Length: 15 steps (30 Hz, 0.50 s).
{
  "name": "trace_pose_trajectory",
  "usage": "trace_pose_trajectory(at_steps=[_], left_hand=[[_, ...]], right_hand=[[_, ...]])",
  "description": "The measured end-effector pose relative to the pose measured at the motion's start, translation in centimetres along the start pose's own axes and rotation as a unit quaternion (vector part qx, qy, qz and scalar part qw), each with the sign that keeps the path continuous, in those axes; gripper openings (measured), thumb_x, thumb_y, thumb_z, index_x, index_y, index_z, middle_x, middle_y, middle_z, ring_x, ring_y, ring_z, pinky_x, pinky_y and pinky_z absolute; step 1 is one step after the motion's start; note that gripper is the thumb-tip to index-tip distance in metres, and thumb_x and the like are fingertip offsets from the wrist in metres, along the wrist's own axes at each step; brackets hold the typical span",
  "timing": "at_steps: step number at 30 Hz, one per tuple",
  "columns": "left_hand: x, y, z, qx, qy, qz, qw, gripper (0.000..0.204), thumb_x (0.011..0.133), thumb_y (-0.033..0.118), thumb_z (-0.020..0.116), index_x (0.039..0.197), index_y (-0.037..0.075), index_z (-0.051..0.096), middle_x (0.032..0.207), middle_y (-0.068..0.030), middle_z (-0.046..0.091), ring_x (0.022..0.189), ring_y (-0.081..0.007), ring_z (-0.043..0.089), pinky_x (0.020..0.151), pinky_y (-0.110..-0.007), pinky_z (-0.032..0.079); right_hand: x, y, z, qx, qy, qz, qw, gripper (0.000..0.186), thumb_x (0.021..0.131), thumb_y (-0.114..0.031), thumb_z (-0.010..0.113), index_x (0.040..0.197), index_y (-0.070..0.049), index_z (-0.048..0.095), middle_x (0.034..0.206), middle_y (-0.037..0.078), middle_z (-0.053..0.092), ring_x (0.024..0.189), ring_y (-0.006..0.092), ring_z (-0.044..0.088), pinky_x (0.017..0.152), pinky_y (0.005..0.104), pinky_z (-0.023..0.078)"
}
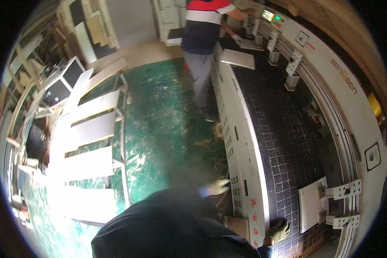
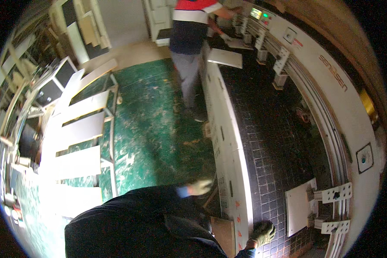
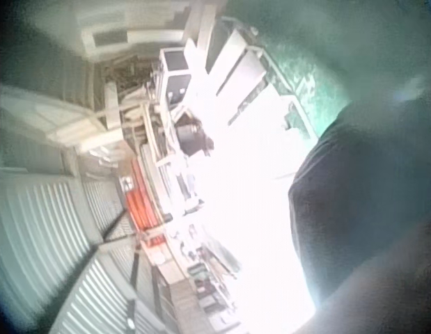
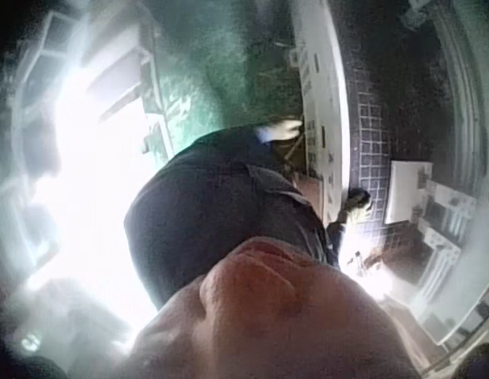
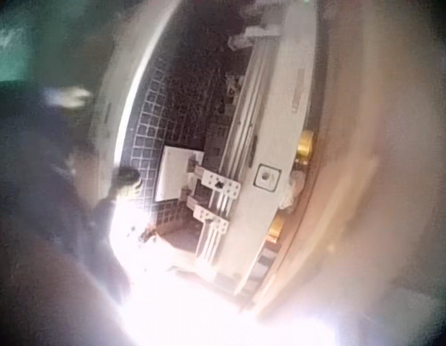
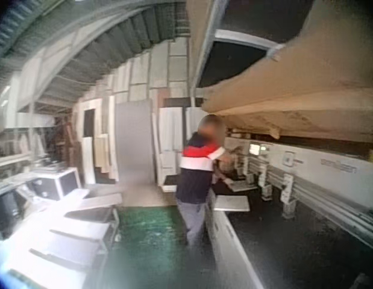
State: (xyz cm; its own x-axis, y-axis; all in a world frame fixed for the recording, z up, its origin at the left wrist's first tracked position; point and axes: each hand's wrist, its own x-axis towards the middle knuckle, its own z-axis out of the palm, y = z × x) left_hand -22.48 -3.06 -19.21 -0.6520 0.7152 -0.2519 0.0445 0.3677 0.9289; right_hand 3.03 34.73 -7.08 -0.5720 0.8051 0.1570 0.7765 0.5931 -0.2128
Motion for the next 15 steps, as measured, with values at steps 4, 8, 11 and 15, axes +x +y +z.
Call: trace_pose_trajectory(at_steps=[4,8,11,15], left_hand=[[-26.9,-7.8,-6.4,-0.083,0.135,-0.420,0.893,0.065,0.101,0.047,0.069,0.142,-0.003,0.063,0.142,-0.0273,0.065,0.137,-0.0390,0.059,0.115,-0.054,0.047],[-55.9,-17.4,-0.2,0.159,0.295,-0.547,0.767,0.075,0.095,0.062,0.065,0.128,-0.004,0.071,0.117,-0.0266,0.076,0.112,-0.0389,0.073,0.097,-0.048,0.056],[-62.7,-15.9,6.1,0.061,0.301,-0.633,0.710,0.072,0.096,0.064,0.063,0.121,-0.003,0.075,0.108,-0.0228,0.079,0.098,-0.0340,0.076,0.086,-0.043,0.058],[-61.9,-8.9,8.7,-0.050,0.353,-0.599,0.717,0.060,0.096,0.053,0.064,0.129,0.003,0.070,0.117,-0.0190,0.076,0.103,-0.0323,0.075,0.092,-0.043,0.057]], right_hand=[[0.2,-1.4,-2.7,0.026,-0.045,0.004,0.999,0.049,0.102,-0.046,0.063,0.138,-0.013,0.067,0.145,0.020,0.061,0.135,0.0374,0.055,0.113,0.0486,0.045],[0.5,-0.2,1.3,-0.021,-0.021,-0.059,0.998,0.049,0.103,-0.045,0.062,0.144,-0.018,0.065,0.147,0.019,0.061,0.140,0.0362,0.054,0.114,0.0471,0.046],[0.1,1.5,2.0,-0.052,-0.034,-0.074,0.995,0.058,0.103,-0.051,0.060,0.148,-0.014,0.062,0.151,0.018,0.060,0.142,0.0375,0.052,0.117,0.0476,0.043],[-2.6,2.2,0.5,-0.032,0.127,-0.284,0.950,0.044,0.102,-0.044,0.067,0.131,-0.011,0.069,0.127,0.016,0.067,0.116,0.0368,0.063,0.095,0.0477,0.053]])
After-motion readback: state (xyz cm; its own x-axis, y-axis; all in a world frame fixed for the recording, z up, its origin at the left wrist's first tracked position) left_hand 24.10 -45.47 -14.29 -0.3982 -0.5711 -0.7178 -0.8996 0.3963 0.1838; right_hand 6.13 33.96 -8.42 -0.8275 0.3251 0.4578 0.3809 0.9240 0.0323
